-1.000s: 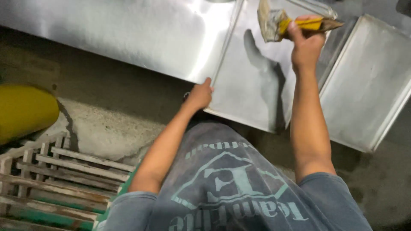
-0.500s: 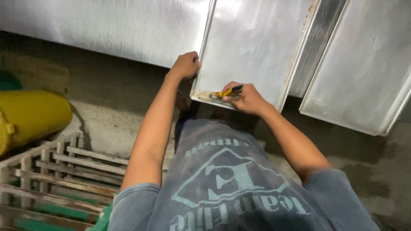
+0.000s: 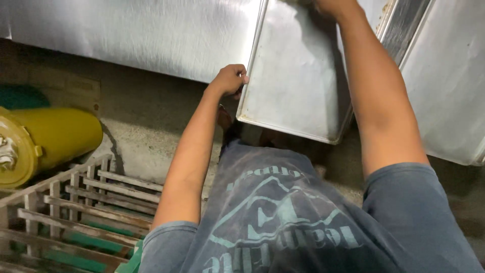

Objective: Greasing metal baking trays using a brush and a bowl of shortening or grease mixture.

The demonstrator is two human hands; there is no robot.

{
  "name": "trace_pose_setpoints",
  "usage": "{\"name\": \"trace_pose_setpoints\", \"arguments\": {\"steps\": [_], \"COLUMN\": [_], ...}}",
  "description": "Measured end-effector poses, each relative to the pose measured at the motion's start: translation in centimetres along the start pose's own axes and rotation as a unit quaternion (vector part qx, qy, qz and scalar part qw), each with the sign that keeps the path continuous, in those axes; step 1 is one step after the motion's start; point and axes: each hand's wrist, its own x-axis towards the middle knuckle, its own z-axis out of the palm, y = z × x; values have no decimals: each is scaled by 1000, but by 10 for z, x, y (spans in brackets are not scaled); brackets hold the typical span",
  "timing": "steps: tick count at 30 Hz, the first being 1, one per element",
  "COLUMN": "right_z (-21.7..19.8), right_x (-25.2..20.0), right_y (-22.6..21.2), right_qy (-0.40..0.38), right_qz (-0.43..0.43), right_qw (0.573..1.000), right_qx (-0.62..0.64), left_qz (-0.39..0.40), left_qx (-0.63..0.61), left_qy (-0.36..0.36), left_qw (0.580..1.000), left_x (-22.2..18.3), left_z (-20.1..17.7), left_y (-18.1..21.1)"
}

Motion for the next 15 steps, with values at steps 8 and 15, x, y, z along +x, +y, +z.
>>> {"name": "trace_pose_setpoints", "arguments": {"steps": [8,15], "right_z": [3,43], "right_x": [0,-149], "right_y": [21,-72], "right_qy": [196,89], "right_qz": [-6,-120], "right_qw": [973,981], "right_qx": [-118,-123], "left_qz": [-4,3], "left_qx": [-6,6], "left_qy": [12,-14], "left_qw": [1000,1000], "left_x": [-4,5], "left_z": [2,-1], "left_y": [3,-2]}}
